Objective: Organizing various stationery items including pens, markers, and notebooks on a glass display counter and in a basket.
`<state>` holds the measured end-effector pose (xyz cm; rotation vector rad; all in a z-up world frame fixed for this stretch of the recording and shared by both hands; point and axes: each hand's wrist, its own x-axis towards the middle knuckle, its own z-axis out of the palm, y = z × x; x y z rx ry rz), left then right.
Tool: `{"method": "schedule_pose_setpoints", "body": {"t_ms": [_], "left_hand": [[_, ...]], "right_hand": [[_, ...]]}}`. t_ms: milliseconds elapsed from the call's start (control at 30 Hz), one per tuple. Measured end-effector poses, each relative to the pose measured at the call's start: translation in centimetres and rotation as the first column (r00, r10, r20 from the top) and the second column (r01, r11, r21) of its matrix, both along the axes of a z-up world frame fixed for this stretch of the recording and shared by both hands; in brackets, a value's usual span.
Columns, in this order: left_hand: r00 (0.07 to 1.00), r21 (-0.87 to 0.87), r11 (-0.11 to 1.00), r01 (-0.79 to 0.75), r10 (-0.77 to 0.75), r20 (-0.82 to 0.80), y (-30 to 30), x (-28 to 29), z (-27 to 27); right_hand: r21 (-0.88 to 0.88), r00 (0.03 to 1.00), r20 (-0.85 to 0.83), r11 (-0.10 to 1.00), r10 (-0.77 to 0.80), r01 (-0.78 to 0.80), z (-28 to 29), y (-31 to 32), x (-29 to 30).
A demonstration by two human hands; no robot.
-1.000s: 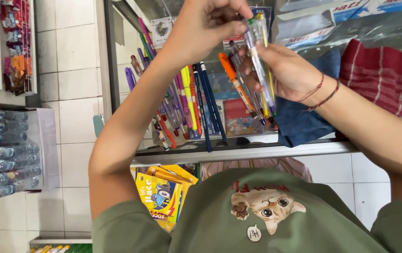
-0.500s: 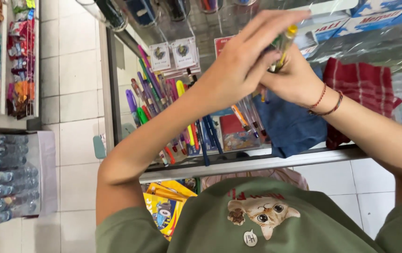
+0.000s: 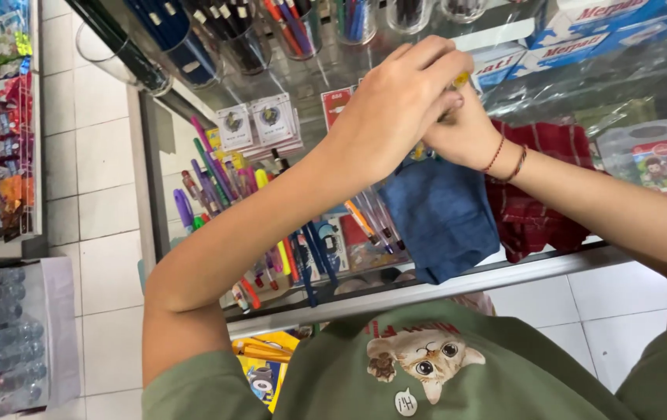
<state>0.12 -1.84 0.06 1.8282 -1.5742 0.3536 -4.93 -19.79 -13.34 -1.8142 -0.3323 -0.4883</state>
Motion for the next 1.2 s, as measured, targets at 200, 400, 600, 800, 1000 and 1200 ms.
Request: {"method": "schedule_pose_setpoints", "body": {"t_ms": [200, 400, 600, 800, 1000, 1200], "left_hand": [[0.995, 0.013, 0.995, 0.1, -0.099, -0.027, -0.8, 1.1, 1.2], [0.994, 0.094, 0.99, 0.104, -0.103, -0.018, -2.9, 1.1, 0.8], [0.995, -0.057, 0.994, 0.098, -0.099, -0.018, -2.3, 0.9, 1.4], [1.0, 0.003, 1.0, 0.029, -0.029, -0.003, 1.0, 1.8, 3.8], [1.0, 0.092, 0.996, -0.005, 0.003, 0.021, 3.2, 3.0, 2.4], [0.999, 0.187, 0.982, -0.038, 0.035, 0.021, 5.8, 3.4, 2.0]], "right_hand": [[-0.444, 0.958, -0.194, 0.89, -0.209, 0.104, 6.3, -0.9, -3.2], [-0.221, 0.995, -0.079, 0.974, -0.063, 0.045, 4.2, -1.1, -4.9], [0.029, 0.988, -0.005, 0.988, -0.151, 0.152, 4.5, -3.7, -4.2], [-0.031, 0.743, 0.382, 0.796, -0.55, 0.605, 1.2, -25.0, 3.4], [-0.145, 0.807, 0.382, 0.833, -0.45, 0.534, 0.9, -28.6, 9.1], [-0.214, 0.742, 0.3, 0.716, -0.599, 0.665, 3.6, -24.2, 10.1]]}}
